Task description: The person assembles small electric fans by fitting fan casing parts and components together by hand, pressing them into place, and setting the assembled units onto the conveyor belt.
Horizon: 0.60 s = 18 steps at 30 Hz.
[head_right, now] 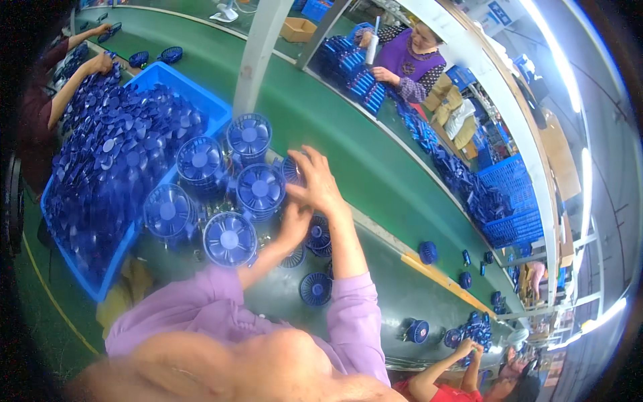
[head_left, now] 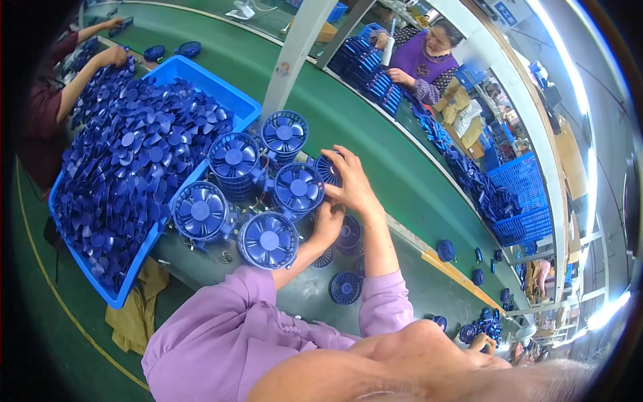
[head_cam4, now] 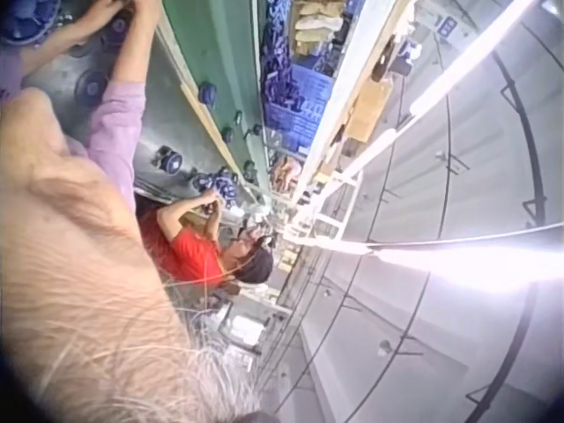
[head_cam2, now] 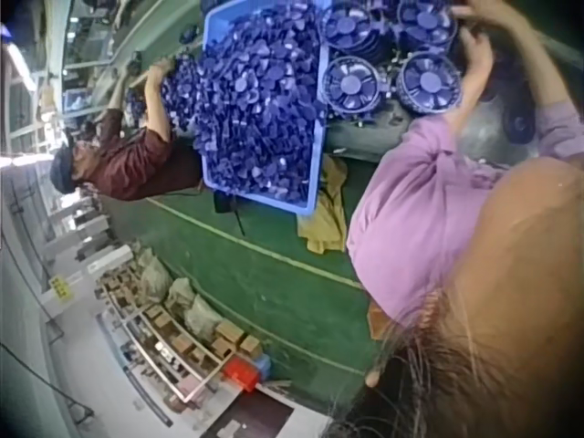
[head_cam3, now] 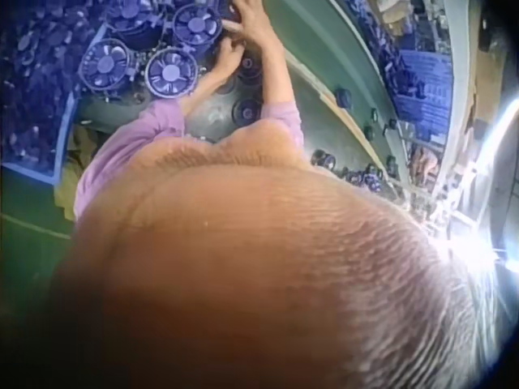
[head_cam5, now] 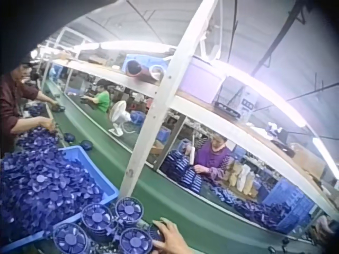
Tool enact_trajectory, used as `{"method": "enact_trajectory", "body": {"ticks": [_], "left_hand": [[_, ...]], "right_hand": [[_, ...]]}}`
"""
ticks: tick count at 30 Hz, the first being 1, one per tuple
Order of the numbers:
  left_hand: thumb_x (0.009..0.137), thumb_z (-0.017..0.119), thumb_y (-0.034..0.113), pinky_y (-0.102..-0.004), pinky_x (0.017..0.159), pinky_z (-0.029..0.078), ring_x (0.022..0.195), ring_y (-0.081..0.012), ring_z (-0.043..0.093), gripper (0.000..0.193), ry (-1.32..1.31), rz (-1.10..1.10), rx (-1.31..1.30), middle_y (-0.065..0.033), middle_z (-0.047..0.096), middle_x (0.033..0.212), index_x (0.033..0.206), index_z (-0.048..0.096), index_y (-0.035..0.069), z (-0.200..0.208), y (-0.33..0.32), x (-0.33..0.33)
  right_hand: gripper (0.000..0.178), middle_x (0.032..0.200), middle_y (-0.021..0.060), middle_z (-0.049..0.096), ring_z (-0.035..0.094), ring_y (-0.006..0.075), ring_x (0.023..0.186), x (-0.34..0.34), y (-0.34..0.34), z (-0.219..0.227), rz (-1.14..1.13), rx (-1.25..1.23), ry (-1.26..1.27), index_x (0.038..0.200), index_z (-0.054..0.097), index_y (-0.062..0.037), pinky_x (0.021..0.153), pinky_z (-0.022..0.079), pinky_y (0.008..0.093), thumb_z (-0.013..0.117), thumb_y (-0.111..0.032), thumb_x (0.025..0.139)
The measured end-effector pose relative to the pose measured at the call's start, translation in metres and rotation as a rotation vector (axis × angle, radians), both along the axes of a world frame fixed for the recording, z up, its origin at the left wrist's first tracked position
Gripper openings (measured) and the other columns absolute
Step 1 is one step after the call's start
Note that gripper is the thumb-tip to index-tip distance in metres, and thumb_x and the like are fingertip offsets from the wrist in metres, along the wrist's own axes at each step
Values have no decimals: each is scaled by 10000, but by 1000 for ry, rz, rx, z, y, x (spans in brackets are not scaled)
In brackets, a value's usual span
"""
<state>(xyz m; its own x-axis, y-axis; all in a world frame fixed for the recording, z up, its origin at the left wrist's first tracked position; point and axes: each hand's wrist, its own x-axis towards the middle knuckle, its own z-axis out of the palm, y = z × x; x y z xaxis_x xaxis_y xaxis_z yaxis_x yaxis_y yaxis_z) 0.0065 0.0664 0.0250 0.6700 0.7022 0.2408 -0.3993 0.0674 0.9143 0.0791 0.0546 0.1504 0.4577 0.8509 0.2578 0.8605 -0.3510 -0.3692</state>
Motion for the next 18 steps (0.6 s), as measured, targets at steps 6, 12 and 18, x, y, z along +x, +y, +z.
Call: {"method": "enact_trajectory", "body": {"ticks": [6, 12, 18], "left_hand": [[848, 560, 21, -356, 815, 476, 933, -257, 635, 229, 115, -94, 62, -157, 661, 978, 1067, 586, -39, 3, -2, -3], [994, 480, 155, -303, 889, 474, 1064, -188, 603, 285, -41, -222, -163, -98, 631, 1148, 1227, 531, -2, 21, 1, -10], [1043, 280, 368, -330, 1069, 322, 1293, -183, 387, 496, -228, -400, -324, -101, 396, 1397, 1408, 354, 41, 10, 0, -4]], "right_hand": [[727, 1361, 189, 446, 435, 373, 1254, -4, -14, 3, -41, 80, -6, 1326, 507, -121, 1052, 379, 428, 761, -189, 647], [718, 1309, 144, 522, 511, 262, 1205, -1, -60, 1, -284, 616, 297, 1351, 488, -72, 1000, 418, 361, 750, -201, 695], [737, 1365, 150, 472, 461, 283, 1265, -42, -82, -22, -201, 426, 359, 1380, 443, -57, 1046, 374, 375, 734, -187, 716]]}}
